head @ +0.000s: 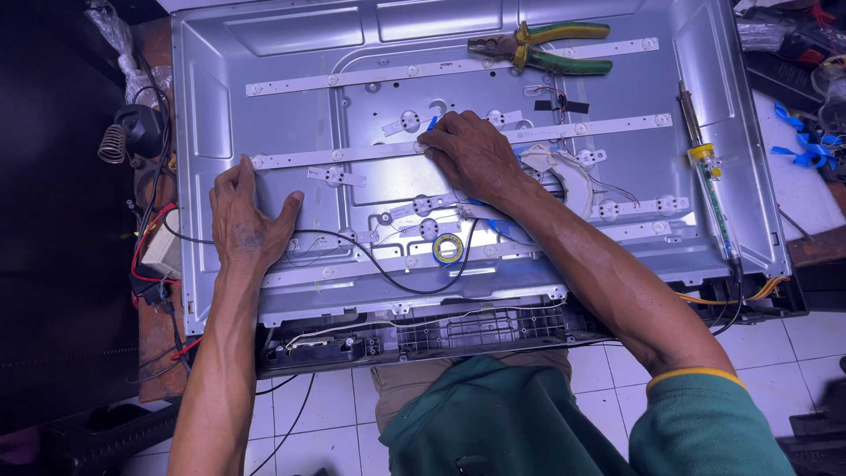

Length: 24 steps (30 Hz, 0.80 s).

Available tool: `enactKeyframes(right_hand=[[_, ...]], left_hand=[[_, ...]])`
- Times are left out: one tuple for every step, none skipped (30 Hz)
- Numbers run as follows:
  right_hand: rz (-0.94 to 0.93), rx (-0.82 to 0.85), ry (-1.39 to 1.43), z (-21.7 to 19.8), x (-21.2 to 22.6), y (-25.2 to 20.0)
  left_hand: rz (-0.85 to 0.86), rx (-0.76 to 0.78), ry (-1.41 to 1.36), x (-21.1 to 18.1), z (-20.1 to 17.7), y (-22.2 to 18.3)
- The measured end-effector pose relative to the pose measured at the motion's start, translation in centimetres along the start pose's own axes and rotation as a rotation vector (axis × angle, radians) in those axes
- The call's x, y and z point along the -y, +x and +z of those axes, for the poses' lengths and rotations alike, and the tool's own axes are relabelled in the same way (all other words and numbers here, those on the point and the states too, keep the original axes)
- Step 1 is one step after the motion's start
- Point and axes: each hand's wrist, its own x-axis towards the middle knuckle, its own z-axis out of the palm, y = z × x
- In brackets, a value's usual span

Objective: The person aligns and secures LED light strips on the back panel of a disassembled flat-screen TV using blue tape. They repeatedly position the strips, apply tape, and adjust placement to ensure proper alignment.

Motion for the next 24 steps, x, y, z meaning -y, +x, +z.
enactKeyframes(right_hand=[[-0.001,0.001,0.001,-0.1,-0.1,-0.1],[0.001,0.007,-0.006,0.0,-0.1,-0.1],[0.003,0.014,-0.013,0.0,0.0,0.0],[-0.008,0.018,-0.004,0.2,-0.2,-0.1],[-0.013,0.007,-0.011,0.4,-0.3,-0.2],[-0.023,-0.004,-0.018,0.7,-0.4,0.0],[-0.040,-0.002,-0.008,0.8,-0.6,-0.1],[-0.032,0.010,-0.015,0.9,-0.7,-0.2],[-0.024,0.021,-0.023,1.1,-0.9,-0.3],[-0.043,0.024,-0.012,1.2,-1.0,-0.3],[-0.042,0.019,-0.026,1.3,-1.1,-0.3],[-0.039,0.016,-0.039,1.4,-1.3,-0.4],[-0.056,0.019,-0.028,1.4,-1.2,-0.3],[-0.046,0.022,-0.048,1.3,-1.2,-0.4],[-0.036,0.024,-0.067,1.3,-1.2,-0.5],[-0.048,0.028,-0.063,1.0,-0.8,-0.3],[-0.004,0.053,-0.059,0.6,-0.4,-0.1],[0.044,0.080,-0.059,0.2,-0.1,-0.2],[0.037,0.084,-0.058,0.2,0.1,-0.2],[0.048,0.079,-0.056,0.0,0.2,-0.1],[0.060,0.074,-0.055,-0.1,0.3,-0.1],[0.055,0.075,-0.054,-0.2,0.3,-0.1],[0.056,0.060,-0.054,-0.2,0.3,-0.1],[0.059,0.046,-0.054,-0.3,0.3,-0.1]], left_hand=[[-0.002,0.000,0.001,0.0,0.2,0.1],[-0.007,0.002,-0.008,0.0,0.2,0.1],[-0.013,0.005,-0.016,0.1,0.2,0.0],[-0.024,0.001,-0.007,0.5,0.5,0.0],[0.020,-0.019,0.005,0.9,0.7,-0.1],[0.062,-0.044,0.021,1.5,0.9,-0.1],[0.048,-0.052,0.032,1.6,1.0,0.0],[0.065,-0.056,0.024,1.7,1.0,-0.1],[0.082,-0.061,0.016,1.8,1.0,-0.1],[0.067,-0.071,0.029,1.9,1.1,-0.1],[0.070,-0.073,0.017,2.1,1.2,-0.2],[0.073,-0.074,0.003,2.2,1.3,-0.2],[0.058,-0.082,0.016,2.0,1.0,-0.2],[0.061,-0.079,0.008,1.8,0.8,-0.3],[0.064,-0.077,0.000,1.6,0.7,-0.3],[0.054,-0.083,0.005,1.5,0.5,-0.4],[0.026,-0.064,0.003,1.3,0.4,-0.5],[0.000,-0.042,-0.005,1.1,0.4,-0.5],[-0.007,-0.046,-0.004,1.1,0.3,-0.6],[-0.008,-0.041,-0.012,1.0,0.3,-0.6],[-0.009,-0.036,-0.020,1.0,0.2,-0.5],[-0.012,-0.040,-0.019,0.9,0.1,-0.6],[0.003,-0.051,-0.014,0.8,0.0,-0.6],[0.020,-0.062,-0.009,0.7,-0.1,-0.6]])
